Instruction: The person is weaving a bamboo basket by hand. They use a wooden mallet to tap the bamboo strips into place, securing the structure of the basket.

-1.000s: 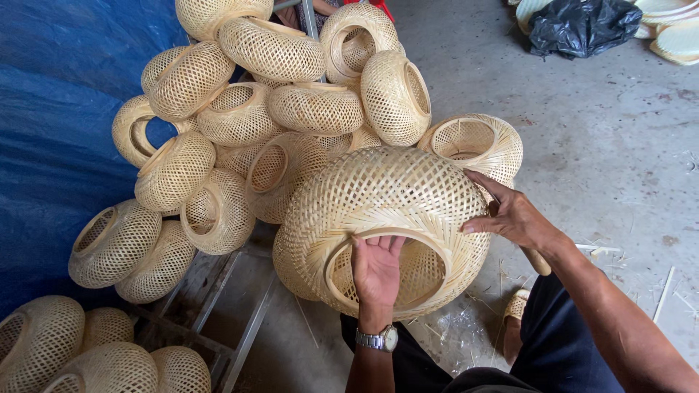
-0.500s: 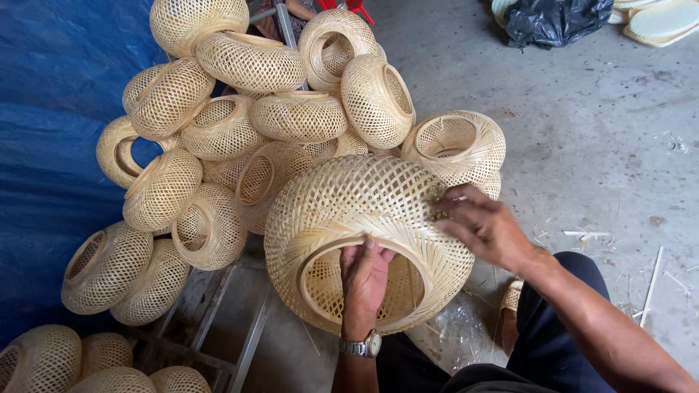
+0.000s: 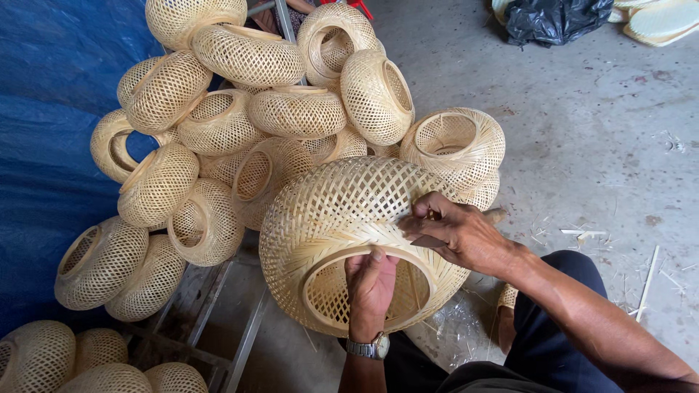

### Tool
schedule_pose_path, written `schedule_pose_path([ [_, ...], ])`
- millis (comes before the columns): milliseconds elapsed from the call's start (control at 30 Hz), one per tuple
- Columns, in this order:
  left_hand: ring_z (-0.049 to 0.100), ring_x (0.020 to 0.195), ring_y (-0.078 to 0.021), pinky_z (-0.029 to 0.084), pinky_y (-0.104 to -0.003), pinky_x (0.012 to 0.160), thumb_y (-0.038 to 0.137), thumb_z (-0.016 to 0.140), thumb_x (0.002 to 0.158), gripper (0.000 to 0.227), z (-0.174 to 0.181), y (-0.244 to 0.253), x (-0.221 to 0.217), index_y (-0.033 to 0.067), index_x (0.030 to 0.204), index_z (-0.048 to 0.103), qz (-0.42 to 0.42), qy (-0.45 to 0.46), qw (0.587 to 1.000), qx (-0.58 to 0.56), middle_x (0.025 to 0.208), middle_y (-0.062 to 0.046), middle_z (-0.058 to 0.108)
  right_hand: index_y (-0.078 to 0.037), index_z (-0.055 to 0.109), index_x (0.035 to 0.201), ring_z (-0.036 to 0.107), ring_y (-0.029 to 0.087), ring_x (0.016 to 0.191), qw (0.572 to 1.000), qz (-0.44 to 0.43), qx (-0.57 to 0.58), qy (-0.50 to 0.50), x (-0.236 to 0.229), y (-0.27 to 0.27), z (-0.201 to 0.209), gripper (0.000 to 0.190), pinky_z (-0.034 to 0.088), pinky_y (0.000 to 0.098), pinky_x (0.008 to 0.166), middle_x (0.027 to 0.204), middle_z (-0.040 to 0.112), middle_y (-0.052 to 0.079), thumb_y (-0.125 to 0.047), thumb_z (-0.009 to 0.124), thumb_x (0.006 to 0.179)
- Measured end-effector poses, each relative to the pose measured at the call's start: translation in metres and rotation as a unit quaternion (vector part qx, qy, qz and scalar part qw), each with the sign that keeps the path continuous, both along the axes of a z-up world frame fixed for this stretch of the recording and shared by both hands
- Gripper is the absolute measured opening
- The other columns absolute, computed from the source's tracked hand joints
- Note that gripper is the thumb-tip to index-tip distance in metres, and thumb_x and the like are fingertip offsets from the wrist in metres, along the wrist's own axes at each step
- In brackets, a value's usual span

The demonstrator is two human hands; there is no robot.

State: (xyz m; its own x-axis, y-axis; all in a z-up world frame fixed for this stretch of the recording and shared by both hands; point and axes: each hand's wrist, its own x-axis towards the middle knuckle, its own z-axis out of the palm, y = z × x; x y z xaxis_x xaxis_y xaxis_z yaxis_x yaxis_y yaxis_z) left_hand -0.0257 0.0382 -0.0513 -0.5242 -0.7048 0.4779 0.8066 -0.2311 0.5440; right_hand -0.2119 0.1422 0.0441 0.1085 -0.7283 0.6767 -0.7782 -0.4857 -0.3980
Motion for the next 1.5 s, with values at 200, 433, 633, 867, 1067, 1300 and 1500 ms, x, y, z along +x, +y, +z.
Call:
schedule_pose_path([
  [200, 0.061, 0.123, -0.0227, 0.045, -0.053, 0.111, 0.004, 0.068, 0.096, 0.034, 0.003, 0.005, -0.003, 0.0069, 0.13, 0.065, 0.01, -0.036, 0.999, 0.035, 0.129, -0.008, 0.068, -0.013, 0.075, 0.115, 0.072, 0.022, 0.096, 0.998, -0.03, 0.058, -0.025, 0.004, 0.002, 0.003, 0.04, 0.064, 0.0317, 0.078, 0.111, 0.06, 0.006, -0.004, 0.08, 0.076],
  [433, 0.063, 0.122, -0.0231, 0.049, -0.051, 0.11, 0.001, 0.068, 0.102, 0.031, -0.002, 0.006, -0.008, 0.0068, 0.132, 0.065, -0.004, -0.011, 1.0, 0.028, 0.127, -0.009, 0.07, -0.012, 0.075, 0.113, 0.072, 0.02, 0.098, 0.998, -0.023, 0.034, -0.054, 0.004, 0.001, 0.001, 0.035, 0.065, 0.0308, 0.085, 0.111, 0.062, 0.005, -0.007, 0.079, 0.079],
  [633, 0.065, 0.12, -0.0231, 0.051, -0.051, 0.111, 0.003, 0.069, 0.1, 0.031, 0.001, 0.011, -0.014, 0.0065, 0.13, 0.066, -0.002, -0.026, 0.999, 0.022, 0.125, -0.009, 0.071, -0.012, 0.076, 0.112, 0.071, 0.02, 0.098, 0.997, -0.039, 0.035, -0.061, -0.001, 0.005, -0.007, 0.034, 0.064, 0.0316, 0.084, 0.109, 0.061, 0.006, -0.011, 0.08, 0.078],
  [867, 0.067, 0.115, -0.0226, 0.054, -0.05, 0.108, 0.005, 0.071, 0.099, 0.025, 0.009, 0.017, -0.025, 0.0023, 0.123, 0.067, 0.005, -0.044, 0.999, 0.005, 0.119, -0.01, 0.072, -0.013, 0.078, 0.108, 0.072, 0.019, 0.092, 0.993, -0.085, 0.041, -0.076, -0.005, 0.013, -0.008, 0.025, 0.064, 0.0324, 0.079, 0.106, 0.065, 0.004, -0.021, 0.076, 0.086],
  [1067, 0.067, 0.105, -0.0175, 0.056, -0.04, 0.098, 0.006, 0.071, 0.098, 0.022, 0.013, 0.026, -0.03, 0.0027, 0.12, 0.067, 0.011, -0.057, 0.998, 0.004, 0.113, -0.009, 0.071, -0.016, 0.052, 0.153, 0.071, 0.024, 0.073, 0.936, -0.197, 0.289, 0.046, -0.01, 0.031, 0.025, 0.06, 0.065, 0.0355, 0.065, 0.115, 0.063, 0.009, -0.044, 0.047, 0.1],
  [1300, 0.068, 0.093, -0.0142, 0.058, -0.031, 0.085, 0.003, 0.07, 0.101, 0.016, 0.006, 0.034, -0.035, 0.0001, 0.116, 0.069, 0.042, -0.071, 0.996, -0.027, 0.104, -0.009, 0.073, -0.026, 0.051, 0.145, 0.07, 0.026, 0.075, 0.957, -0.112, 0.207, 0.171, -0.007, 0.035, 0.07, 0.051, 0.059, 0.0451, 0.066, 0.089, 0.071, 0.01, -0.04, 0.051, 0.096],
  [1500, 0.067, 0.089, -0.0124, 0.056, -0.027, 0.082, 0.003, 0.071, 0.102, 0.013, 0.001, 0.037, -0.035, -0.0019, 0.114, 0.069, 0.046, -0.088, 0.994, -0.037, 0.101, -0.009, 0.073, -0.032, 0.035, 0.161, 0.066, 0.023, 0.076, 0.909, -0.116, 0.311, 0.25, 0.006, 0.027, 0.087, 0.071, 0.057, 0.0397, 0.063, 0.08, 0.07, 0.01, -0.04, 0.056, 0.094],
])
